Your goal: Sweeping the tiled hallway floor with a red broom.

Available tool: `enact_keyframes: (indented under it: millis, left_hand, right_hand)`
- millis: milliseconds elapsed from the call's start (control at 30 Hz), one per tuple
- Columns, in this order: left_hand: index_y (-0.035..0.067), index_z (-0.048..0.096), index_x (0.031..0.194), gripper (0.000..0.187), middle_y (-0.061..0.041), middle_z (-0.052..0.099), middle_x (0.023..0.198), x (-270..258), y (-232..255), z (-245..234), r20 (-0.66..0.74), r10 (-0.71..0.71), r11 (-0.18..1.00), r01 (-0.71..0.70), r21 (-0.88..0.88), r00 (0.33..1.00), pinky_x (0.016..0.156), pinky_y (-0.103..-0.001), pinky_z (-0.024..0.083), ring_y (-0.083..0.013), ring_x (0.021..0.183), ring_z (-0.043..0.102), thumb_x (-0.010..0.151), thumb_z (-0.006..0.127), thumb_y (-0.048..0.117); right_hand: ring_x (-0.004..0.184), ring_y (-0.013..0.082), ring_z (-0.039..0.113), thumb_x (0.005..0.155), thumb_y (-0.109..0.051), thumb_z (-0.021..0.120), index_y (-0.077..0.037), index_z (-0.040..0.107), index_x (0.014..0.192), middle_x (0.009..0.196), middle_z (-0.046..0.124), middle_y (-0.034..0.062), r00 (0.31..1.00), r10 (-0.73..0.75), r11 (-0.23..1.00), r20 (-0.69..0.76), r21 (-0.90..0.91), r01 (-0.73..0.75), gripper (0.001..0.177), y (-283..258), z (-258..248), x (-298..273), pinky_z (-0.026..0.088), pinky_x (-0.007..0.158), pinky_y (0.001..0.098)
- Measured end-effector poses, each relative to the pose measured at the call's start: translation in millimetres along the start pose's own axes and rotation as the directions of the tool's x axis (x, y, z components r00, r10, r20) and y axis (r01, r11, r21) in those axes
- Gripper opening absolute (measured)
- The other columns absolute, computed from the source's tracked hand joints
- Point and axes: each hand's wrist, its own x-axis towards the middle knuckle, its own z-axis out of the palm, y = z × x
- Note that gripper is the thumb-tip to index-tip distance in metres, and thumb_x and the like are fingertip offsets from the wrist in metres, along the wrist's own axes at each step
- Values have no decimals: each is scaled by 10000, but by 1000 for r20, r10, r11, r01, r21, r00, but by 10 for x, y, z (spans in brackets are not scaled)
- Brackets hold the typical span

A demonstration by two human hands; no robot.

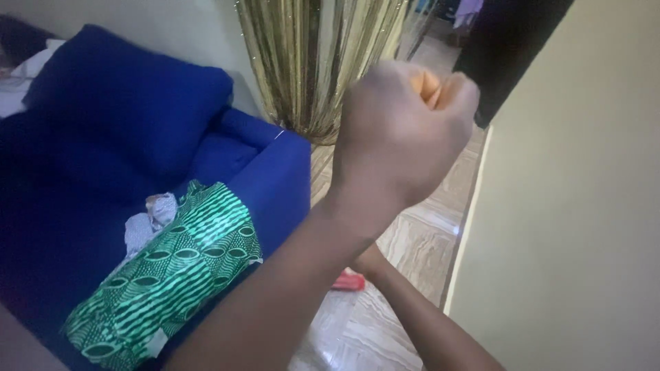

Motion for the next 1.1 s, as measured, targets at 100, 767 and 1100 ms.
enact_keyframes:
  millis: [100,767,1100]
  left_hand:
    - [54,578,549,422,-93,561,474,34,25,34,14,92,992,-91,-82,996,473,-363,490,-175,426,607,877,591,319]
    - [51,573,553,437,-114,531,463,-174,-96,806,181,139,982,-112,-153,974,440,-364,459,-171,381,560,919,597,290]
    - [2,530,549,374,-132,545,491,-387,-1003,1397,288,39,995,-12,-96,957,426,-374,430,-167,422,524,870,633,164]
  right_hand:
    - [1249,236,628,972,-310,614,-53,583,1366,1346,659,119,996,36,992,-82,-120,-46,471,-265,44,-113,526,1003,374]
    - [1214,148,587,968,-309,586,-99,482,1390,1329,609,32,996,-37,969,-82,243,56,483,453,-1145,-168,466,1060,351]
    - [1115,202,556,897,-221,735,-49,481,1308,1200,553,71,886,-319,946,-336,-172,275,513,808,-1199,-124,496,972,390]
